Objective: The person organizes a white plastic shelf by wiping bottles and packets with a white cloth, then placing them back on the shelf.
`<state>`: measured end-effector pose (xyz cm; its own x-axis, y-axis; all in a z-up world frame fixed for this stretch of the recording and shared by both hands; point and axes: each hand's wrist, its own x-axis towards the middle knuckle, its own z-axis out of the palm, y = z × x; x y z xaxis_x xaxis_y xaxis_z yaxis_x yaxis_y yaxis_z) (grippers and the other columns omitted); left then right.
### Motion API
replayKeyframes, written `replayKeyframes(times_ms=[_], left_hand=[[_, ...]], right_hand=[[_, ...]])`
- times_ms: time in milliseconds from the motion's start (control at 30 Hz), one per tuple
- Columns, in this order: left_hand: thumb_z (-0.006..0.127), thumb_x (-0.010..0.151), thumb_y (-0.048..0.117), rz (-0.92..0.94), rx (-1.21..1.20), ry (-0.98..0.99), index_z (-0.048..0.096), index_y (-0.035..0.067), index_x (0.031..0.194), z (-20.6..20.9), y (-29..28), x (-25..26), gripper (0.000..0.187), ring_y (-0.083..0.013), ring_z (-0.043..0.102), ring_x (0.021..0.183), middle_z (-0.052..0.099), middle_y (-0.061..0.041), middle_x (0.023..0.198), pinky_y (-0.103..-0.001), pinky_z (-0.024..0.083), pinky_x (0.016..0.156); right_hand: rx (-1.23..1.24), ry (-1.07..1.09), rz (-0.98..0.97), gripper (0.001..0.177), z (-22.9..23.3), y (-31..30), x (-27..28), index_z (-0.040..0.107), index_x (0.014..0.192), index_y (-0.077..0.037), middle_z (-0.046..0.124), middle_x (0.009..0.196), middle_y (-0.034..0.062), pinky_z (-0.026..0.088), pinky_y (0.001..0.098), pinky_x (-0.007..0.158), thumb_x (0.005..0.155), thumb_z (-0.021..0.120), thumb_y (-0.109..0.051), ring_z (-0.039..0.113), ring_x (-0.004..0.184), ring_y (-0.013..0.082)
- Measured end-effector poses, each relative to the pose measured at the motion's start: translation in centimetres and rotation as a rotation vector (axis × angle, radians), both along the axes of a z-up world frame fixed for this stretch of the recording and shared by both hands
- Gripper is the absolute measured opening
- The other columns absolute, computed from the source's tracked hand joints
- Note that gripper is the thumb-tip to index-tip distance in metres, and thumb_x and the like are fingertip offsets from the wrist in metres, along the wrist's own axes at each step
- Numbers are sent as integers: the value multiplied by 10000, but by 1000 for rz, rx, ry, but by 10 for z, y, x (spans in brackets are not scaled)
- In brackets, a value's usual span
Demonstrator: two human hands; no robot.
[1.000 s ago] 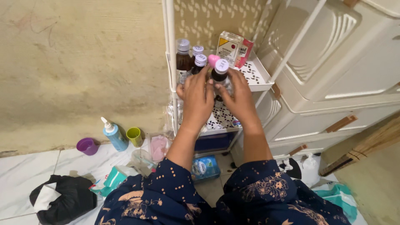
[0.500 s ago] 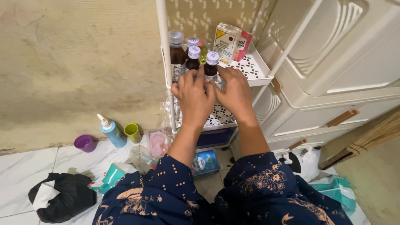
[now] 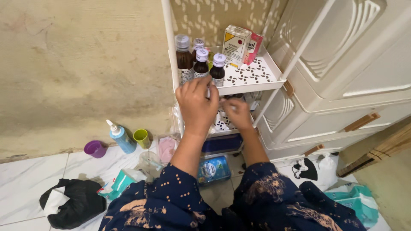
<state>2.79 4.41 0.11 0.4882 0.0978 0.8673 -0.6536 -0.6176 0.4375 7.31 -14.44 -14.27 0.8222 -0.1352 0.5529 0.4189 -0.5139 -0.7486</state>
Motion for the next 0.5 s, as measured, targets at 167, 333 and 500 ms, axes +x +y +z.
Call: replayKeyframes(times_ms=[167,333,500], left_hand=[[685,903,165,-364,-70,155,730,57,1019,-6,3,1,165,-286,696,766,714,-124,885,-410,553,722],[664,859,193,-420,291,550,761,71,974,-33,1,17,194,-406,687,824,719,-213,876,-505,545,730],[553,819,54,-282,359,647,743,84,1091,-79,1,45,334,-434,680,960,698,-260,995,-526,532,856]], right_hand=[[-140,149,83,266,-25,22,55,715,1076,-7,738,1024,192,542,379,804,875,703,-181,717,942,307],[-363,204,121,349,-30,44,90,681,1150,-9,694,1117,226,508,415,882,842,707,-169,661,1038,360],[-497,206,107,445,-47,38,104,647,1225,-10,650,1210,260,475,451,959,809,710,-158,604,1135,412]])
